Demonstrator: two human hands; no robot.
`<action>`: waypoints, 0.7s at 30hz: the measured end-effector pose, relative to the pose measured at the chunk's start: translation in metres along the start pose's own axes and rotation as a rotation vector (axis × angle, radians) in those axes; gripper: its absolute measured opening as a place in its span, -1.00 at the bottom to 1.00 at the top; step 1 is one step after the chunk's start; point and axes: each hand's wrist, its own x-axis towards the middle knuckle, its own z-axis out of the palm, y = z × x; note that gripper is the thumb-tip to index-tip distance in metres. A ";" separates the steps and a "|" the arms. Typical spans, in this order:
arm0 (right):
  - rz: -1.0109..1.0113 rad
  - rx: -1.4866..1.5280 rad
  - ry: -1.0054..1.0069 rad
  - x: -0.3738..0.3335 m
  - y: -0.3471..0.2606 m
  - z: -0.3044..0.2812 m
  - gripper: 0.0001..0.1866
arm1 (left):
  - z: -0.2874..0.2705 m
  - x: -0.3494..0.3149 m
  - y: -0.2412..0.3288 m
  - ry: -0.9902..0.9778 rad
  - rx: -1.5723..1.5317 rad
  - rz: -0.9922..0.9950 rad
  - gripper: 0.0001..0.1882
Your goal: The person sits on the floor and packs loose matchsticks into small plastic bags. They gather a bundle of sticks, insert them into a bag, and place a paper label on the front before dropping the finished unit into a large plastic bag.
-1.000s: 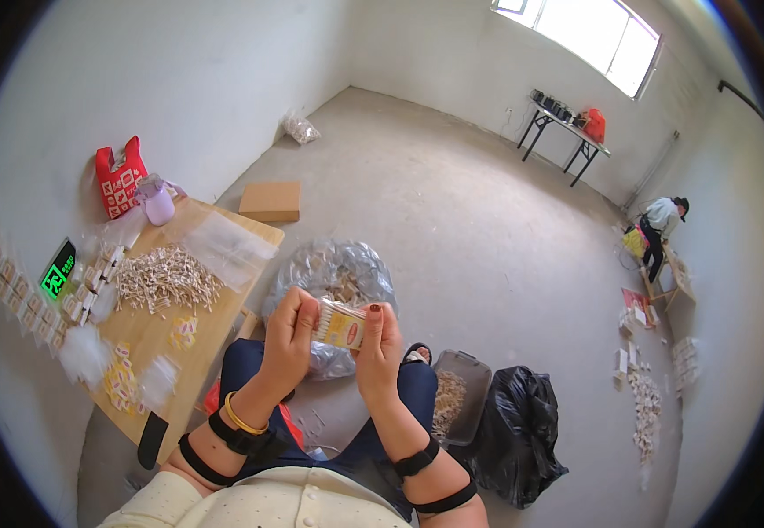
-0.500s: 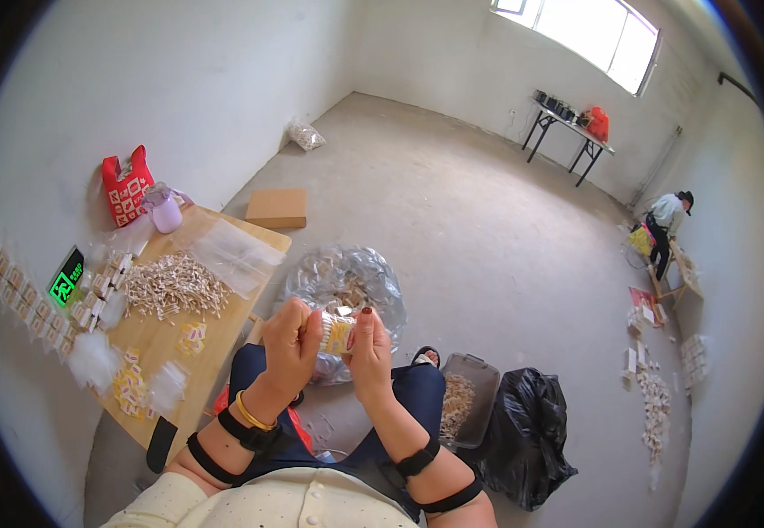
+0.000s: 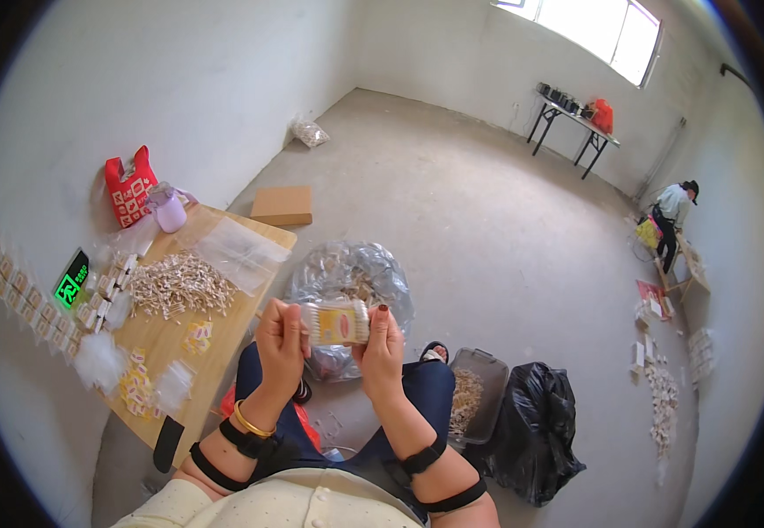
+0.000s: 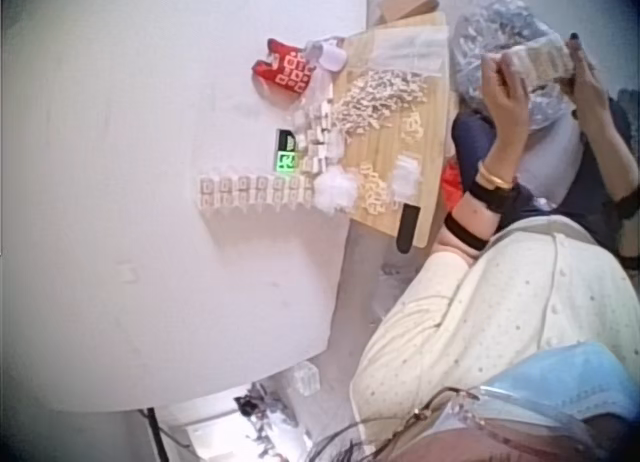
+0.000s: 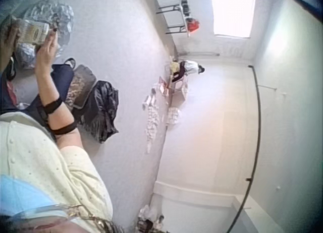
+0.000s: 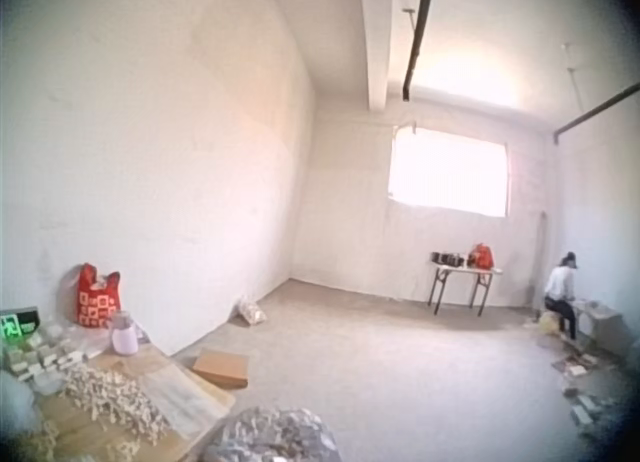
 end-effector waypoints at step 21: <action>-0.045 -0.009 0.075 -0.005 0.011 0.006 -0.65 | 0.012 -0.002 0.000 -0.179 0.311 0.275 -0.65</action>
